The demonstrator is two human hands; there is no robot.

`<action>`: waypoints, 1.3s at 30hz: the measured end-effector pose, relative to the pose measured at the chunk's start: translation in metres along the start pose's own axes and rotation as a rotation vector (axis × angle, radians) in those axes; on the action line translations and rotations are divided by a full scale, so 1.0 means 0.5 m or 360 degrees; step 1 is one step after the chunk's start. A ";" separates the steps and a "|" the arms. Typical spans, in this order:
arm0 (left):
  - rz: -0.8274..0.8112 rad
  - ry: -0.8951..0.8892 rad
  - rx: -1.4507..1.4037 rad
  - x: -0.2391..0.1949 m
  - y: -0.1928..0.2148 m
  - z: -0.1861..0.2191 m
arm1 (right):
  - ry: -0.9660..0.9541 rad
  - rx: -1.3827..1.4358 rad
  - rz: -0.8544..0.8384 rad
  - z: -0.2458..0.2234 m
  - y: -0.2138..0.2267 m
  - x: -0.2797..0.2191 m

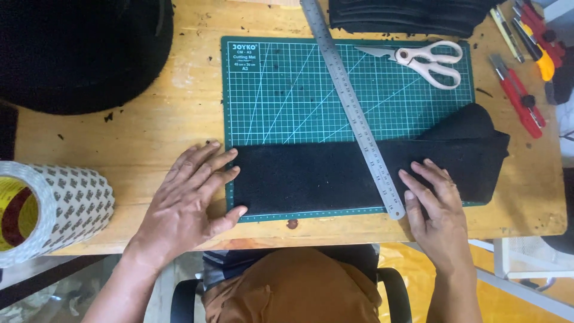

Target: The person measures and cuts a piece of black fabric using a ruler and a utility knife on a green cutting mat. They then use scissors to trim the edges of the cut fabric piece.

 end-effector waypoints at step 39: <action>-0.0257 0.0016 0.0098 -0.005 -0.011 -0.011 | -0.0254 -0.0693 0.0107 -0.056 -0.051 0.015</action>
Point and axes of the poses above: each hand's wrist, its own x-axis towards the middle knuckle, its own y-axis out of the back of the hand, z = x × y, the point moved 2 cm from there along x, towards the middle knuckle, and after that the axes turned 10 degrees about x, right-handed, at the moved point
